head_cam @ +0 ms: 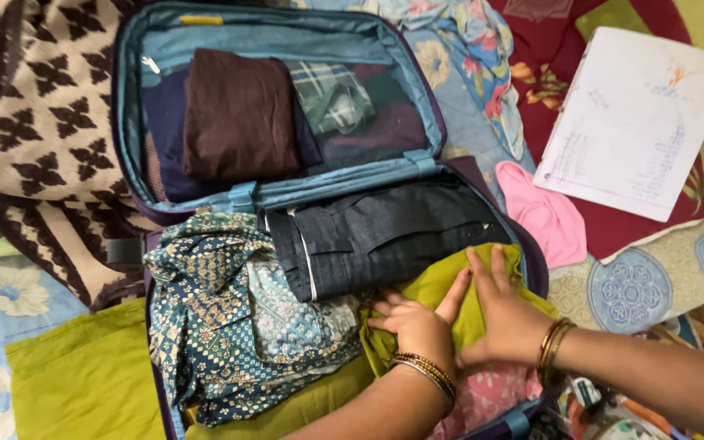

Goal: The person folds clothes including shorts, a patterned top, and several green and orange garments, places them into a purple suitcase, fastens internal straps, zips a mesh compartment, and then zips the main suitcase lid closed.

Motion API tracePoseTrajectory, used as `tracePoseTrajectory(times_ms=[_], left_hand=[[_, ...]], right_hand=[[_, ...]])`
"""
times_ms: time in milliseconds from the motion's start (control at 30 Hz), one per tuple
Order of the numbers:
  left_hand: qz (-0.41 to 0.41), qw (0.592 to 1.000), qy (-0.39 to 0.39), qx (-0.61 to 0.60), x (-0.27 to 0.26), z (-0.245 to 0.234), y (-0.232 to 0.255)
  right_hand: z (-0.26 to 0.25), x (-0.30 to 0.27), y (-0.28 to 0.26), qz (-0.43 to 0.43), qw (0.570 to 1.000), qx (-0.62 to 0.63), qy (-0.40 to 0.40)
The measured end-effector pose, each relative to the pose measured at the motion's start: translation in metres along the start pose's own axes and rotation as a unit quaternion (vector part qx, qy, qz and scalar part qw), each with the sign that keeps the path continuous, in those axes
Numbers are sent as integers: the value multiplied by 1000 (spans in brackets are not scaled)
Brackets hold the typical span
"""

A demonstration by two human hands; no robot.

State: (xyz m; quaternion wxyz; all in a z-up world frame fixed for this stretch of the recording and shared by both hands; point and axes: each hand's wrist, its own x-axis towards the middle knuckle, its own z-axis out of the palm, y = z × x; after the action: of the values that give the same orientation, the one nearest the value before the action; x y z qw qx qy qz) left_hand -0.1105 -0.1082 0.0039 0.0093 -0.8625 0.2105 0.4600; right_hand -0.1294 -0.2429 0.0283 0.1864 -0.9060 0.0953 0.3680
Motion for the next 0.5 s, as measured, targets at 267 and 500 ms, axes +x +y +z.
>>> tracePoseTrajectory(times_ms=[267,500], left_hand=[[90,994,51,43,-14,-6,-15],[148,989,18,-2,-7,-9,-21]], right_hand=[[4,6,21,-48,997,52,12],[35,14,47,-95,977,145,123]])
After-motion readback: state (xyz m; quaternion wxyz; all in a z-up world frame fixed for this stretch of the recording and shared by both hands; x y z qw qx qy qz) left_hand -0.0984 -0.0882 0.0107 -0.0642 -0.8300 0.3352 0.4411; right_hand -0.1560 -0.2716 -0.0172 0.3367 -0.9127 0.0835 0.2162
